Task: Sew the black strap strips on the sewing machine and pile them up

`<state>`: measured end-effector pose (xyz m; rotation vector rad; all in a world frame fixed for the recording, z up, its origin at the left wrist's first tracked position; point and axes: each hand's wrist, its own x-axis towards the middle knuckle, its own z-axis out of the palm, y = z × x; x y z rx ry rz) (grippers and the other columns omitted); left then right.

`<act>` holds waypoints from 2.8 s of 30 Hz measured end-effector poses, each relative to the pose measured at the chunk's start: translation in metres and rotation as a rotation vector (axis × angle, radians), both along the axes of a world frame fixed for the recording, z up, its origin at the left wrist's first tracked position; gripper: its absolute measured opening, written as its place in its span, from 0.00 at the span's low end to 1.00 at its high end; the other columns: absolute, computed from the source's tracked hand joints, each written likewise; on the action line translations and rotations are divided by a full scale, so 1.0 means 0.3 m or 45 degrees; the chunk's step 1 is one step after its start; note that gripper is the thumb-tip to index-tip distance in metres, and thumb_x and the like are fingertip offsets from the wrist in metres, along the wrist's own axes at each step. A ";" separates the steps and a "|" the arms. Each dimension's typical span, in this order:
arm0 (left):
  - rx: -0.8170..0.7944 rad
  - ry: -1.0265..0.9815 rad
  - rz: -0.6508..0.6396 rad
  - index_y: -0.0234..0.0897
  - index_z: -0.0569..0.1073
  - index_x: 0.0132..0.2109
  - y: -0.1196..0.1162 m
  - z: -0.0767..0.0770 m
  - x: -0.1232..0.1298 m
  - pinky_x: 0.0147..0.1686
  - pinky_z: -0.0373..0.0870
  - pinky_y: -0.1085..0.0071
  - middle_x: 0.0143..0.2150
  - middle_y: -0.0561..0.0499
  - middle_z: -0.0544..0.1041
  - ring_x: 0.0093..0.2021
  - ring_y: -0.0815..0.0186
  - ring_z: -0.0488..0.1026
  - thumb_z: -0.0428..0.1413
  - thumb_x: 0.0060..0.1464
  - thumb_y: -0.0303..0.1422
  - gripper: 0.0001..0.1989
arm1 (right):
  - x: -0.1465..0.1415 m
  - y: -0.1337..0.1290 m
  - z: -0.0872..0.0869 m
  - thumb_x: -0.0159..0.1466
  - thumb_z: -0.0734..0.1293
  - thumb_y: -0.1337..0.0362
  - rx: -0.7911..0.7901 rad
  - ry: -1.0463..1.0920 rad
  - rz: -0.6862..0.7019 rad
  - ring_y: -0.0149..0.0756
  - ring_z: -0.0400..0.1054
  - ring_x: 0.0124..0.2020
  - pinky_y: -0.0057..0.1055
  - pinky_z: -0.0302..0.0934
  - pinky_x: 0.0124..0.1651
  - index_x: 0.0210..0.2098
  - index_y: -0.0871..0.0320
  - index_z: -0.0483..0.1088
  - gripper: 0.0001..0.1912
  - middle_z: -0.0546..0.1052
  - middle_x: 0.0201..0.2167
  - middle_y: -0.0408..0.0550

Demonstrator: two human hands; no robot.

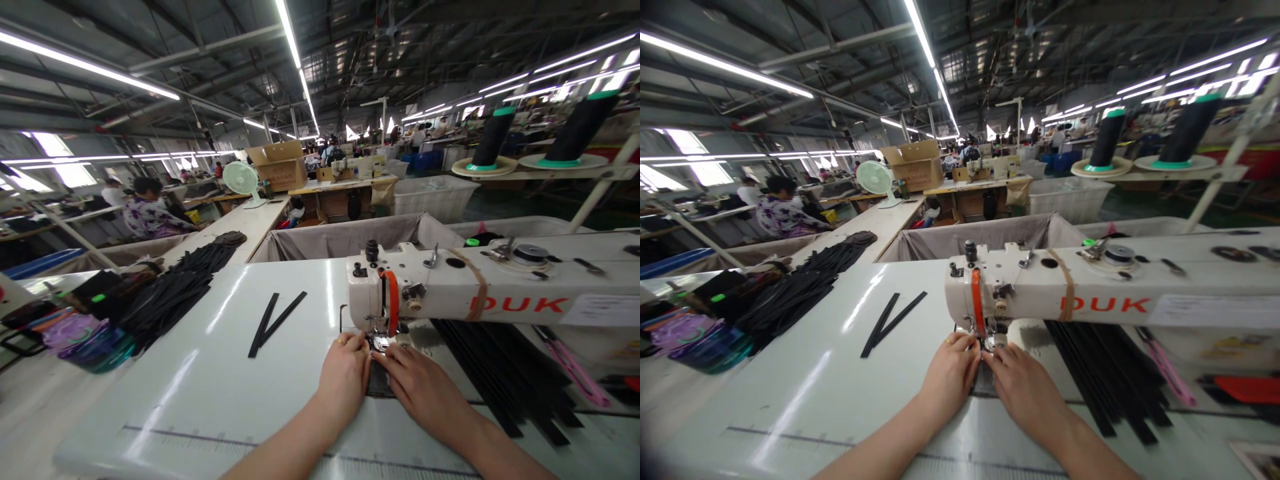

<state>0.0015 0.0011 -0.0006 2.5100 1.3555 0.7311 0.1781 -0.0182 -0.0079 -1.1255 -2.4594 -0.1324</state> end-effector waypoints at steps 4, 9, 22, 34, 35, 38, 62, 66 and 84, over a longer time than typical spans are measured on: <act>0.015 0.026 0.004 0.34 0.74 0.38 0.009 -0.001 0.000 0.47 0.71 0.58 0.44 0.43 0.76 0.44 0.57 0.69 0.45 0.62 0.26 0.12 | 0.001 0.001 -0.003 0.61 0.59 0.77 -0.040 -0.020 0.001 0.43 0.69 0.42 0.42 0.67 0.45 0.52 0.62 0.67 0.20 0.73 0.42 0.54; 0.015 0.086 -0.019 0.34 0.74 0.36 0.015 0.005 0.002 0.47 0.71 0.58 0.42 0.44 0.76 0.43 0.57 0.69 0.45 0.62 0.26 0.13 | 0.004 -0.001 0.000 0.61 0.59 0.77 -0.059 -0.011 -0.008 0.43 0.69 0.42 0.42 0.67 0.45 0.52 0.62 0.67 0.20 0.73 0.41 0.53; 0.057 -0.067 0.086 0.37 0.73 0.40 0.105 -0.011 -0.023 0.52 0.66 0.60 0.43 0.47 0.75 0.49 0.59 0.69 0.47 0.60 0.23 0.11 | 0.118 0.012 0.060 0.66 0.59 0.70 0.118 -0.060 -0.572 0.41 0.69 0.36 0.36 0.64 0.39 0.35 0.57 0.69 0.08 0.73 0.34 0.51; -0.018 0.244 0.482 0.35 0.77 0.33 0.124 0.054 -0.225 0.57 0.62 0.56 0.41 0.44 0.79 0.51 0.55 0.71 0.48 0.61 0.27 0.13 | 0.292 0.043 0.035 0.62 0.61 0.62 -0.056 0.090 -0.914 0.45 0.73 0.32 0.36 0.64 0.34 0.36 0.58 0.71 0.09 0.77 0.36 0.53; 0.008 0.241 0.534 0.35 0.76 0.30 0.121 0.067 -0.244 0.57 0.62 0.55 0.36 0.43 0.79 0.51 0.54 0.71 0.48 0.60 0.28 0.14 | 0.272 0.041 0.044 0.63 0.60 0.60 -0.116 0.186 -0.842 0.44 0.73 0.33 0.36 0.64 0.34 0.35 0.57 0.72 0.10 0.77 0.37 0.52; -0.005 0.026 0.495 0.35 0.74 0.26 0.094 0.095 -0.220 0.50 0.66 0.56 0.32 0.43 0.77 0.44 0.53 0.72 0.50 0.60 0.34 0.16 | 0.179 0.015 0.090 0.64 0.60 0.56 -0.486 0.411 -0.496 0.41 0.73 0.33 0.32 0.62 0.35 0.33 0.56 0.74 0.14 0.78 0.32 0.47; -0.163 0.000 0.194 0.39 0.72 0.45 0.005 0.033 -0.040 0.52 0.66 0.60 0.50 0.47 0.71 0.51 0.57 0.66 0.55 0.55 0.24 0.11 | -0.022 -0.064 -0.021 0.58 0.53 0.82 0.294 -0.059 0.128 0.39 0.71 0.46 0.33 0.69 0.44 0.49 0.64 0.69 0.25 0.77 0.45 0.54; -0.102 0.068 0.033 0.41 0.71 0.50 0.032 0.021 -0.050 0.54 0.66 0.61 0.53 0.49 0.72 0.55 0.59 0.65 0.55 0.58 0.26 0.13 | -0.030 -0.060 -0.023 0.58 0.53 0.82 0.286 -0.075 0.100 0.39 0.72 0.45 0.33 0.69 0.44 0.48 0.65 0.70 0.24 0.77 0.45 0.54; -0.115 0.220 0.098 0.38 0.73 0.48 0.031 0.012 -0.017 0.51 0.67 0.63 0.50 0.49 0.75 0.52 0.60 0.69 0.53 0.60 0.25 0.10 | -0.038 -0.059 -0.028 0.60 0.54 0.81 0.273 -0.039 0.077 0.39 0.72 0.45 0.32 0.69 0.43 0.47 0.64 0.69 0.21 0.77 0.43 0.55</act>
